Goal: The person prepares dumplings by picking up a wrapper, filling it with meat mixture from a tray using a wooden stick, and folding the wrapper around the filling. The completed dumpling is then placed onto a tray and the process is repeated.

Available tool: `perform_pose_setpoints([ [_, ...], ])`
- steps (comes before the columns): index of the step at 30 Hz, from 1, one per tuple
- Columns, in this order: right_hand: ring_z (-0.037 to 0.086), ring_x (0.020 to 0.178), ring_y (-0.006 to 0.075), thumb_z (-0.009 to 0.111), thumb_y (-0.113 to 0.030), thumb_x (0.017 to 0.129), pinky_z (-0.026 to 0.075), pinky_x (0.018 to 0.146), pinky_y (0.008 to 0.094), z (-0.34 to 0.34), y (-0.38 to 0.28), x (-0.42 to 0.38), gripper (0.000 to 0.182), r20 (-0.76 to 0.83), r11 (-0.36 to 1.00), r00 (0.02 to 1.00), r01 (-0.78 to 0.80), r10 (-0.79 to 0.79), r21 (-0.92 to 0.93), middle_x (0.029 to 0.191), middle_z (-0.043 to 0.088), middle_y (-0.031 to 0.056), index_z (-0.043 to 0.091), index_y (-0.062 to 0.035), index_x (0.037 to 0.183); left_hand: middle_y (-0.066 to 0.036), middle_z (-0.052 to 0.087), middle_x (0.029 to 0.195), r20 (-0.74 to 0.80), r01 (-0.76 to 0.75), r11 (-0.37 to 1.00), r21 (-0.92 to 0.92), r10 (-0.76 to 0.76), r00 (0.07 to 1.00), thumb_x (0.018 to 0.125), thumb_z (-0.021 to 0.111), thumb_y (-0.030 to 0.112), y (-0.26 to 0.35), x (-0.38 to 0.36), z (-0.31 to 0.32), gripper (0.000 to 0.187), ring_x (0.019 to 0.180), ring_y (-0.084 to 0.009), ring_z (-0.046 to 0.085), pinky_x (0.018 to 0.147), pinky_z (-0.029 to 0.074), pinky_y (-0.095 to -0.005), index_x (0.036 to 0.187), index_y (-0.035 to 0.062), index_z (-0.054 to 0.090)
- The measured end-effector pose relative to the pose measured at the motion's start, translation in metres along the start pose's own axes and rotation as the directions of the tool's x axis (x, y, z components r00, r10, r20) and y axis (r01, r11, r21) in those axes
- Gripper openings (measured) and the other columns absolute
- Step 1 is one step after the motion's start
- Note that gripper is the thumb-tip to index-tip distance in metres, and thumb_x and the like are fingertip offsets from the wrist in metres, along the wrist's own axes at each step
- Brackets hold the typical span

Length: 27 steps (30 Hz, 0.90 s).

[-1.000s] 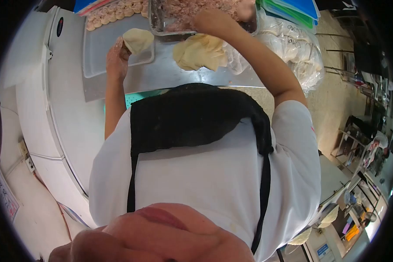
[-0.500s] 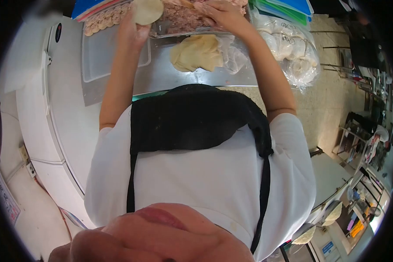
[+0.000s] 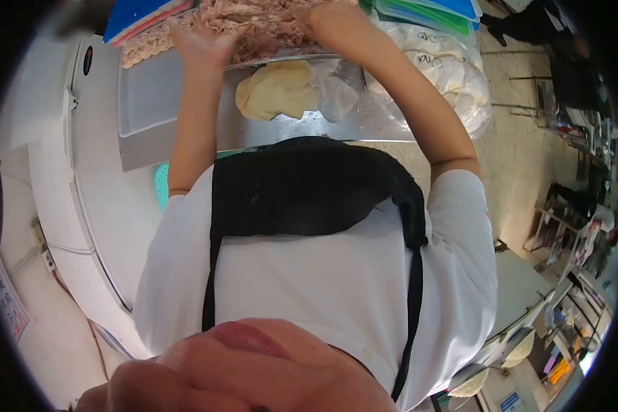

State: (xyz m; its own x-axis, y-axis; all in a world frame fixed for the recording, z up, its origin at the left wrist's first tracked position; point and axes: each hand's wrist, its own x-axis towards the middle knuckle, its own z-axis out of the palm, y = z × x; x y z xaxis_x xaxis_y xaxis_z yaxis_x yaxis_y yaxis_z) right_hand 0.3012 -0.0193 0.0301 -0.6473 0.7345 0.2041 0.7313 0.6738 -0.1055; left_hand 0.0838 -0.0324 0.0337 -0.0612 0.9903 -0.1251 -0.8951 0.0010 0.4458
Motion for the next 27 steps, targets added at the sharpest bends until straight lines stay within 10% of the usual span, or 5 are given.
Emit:
perform_pose_setpoints([
  [5, 0.061, 0.081, 0.0348, 0.053, -0.019, 0.089, 0.049, 0.067, 0.0423, -0.049, -0.022, -0.008, 0.024, -0.121, 0.987, 0.985, 0.135, -0.124, 0.088, 0.091, 0.062, 0.0150, 0.062, -0.0088, 0.109, -0.013, 0.053, 0.124, 0.112, 0.106, 0.971, -0.216, -0.083, 0.990, 0.093, 0.039, 0.044, 0.012, 0.001, -0.006, 0.050, 0.117, -0.0324, 0.048, 0.093, 0.044, -0.0497, 0.125, 0.0073, 0.048],
  [9, 0.061, 0.074, 0.0284, 0.052, -0.019, 0.090, 0.048, 0.062, 0.0367, -0.033, 0.022, -0.006, 0.025, -0.152, 0.964, 0.983, 0.136, -0.103, 0.228, 0.081, 0.061, 0.0142, 0.062, -0.0069, 0.110, -0.012, 0.047, 0.130, 0.307, -0.447, 0.786, 0.426, 0.339, 0.889, 0.090, 0.052, 0.026, -0.013, 0.025, -0.042, 0.047, 0.119, -0.0294, 0.047, 0.096, 0.044, -0.0417, 0.131, 0.0050, 0.042],
  [12, 0.052, 0.059, 0.0154, 0.050, -0.025, 0.095, 0.043, 0.055, 0.0283, -0.042, 0.051, -0.011, 0.028, 0.046, 0.844, 0.992, -0.121, 0.114, 0.523, 0.064, 0.053, 0.0086, 0.061, -0.0024, 0.106, -0.012, 0.047, 0.130, 0.162, -0.159, 0.944, 0.290, 0.115, 0.980, 0.088, 0.056, 0.020, -0.006, -0.003, 0.000, 0.049, 0.117, -0.0270, 0.049, 0.096, 0.044, -0.0384, 0.131, 0.0025, 0.042],
  [15, 0.048, 0.057, 0.0114, 0.049, -0.029, 0.096, 0.041, 0.053, 0.0271, -0.050, 0.057, -0.013, 0.032, 0.348, 0.594, 0.936, -0.307, 0.048, 0.744, 0.063, 0.051, 0.0053, 0.061, -0.0003, 0.104, -0.012, 0.052, 0.125, 0.555, -0.589, 0.003, 0.808, 0.329, 0.764, 0.087, 0.059, 0.019, -0.003, -0.003, 0.008, 0.055, 0.110, -0.0283, 0.054, 0.097, 0.043, -0.0399, 0.136, 0.0029, 0.038],
  [27, 0.060, 0.068, 0.0219, 0.056, -0.024, 0.091, 0.048, 0.065, 0.0332, -0.004, 0.079, -0.006, 0.024, -0.007, 0.799, 0.978, 0.176, -0.211, 0.575, 0.082, 0.064, 0.0079, 0.066, -0.0070, 0.104, -0.011, 0.066, 0.093, 0.589, -0.608, -0.401, 0.685, -0.186, 0.786, 0.076, 0.072, 0.018, 0.015, 0.012, -0.005, 0.047, 0.081, -0.0163, 0.063, 0.071, 0.050, -0.0291, 0.118, 0.0024, 0.057],
])
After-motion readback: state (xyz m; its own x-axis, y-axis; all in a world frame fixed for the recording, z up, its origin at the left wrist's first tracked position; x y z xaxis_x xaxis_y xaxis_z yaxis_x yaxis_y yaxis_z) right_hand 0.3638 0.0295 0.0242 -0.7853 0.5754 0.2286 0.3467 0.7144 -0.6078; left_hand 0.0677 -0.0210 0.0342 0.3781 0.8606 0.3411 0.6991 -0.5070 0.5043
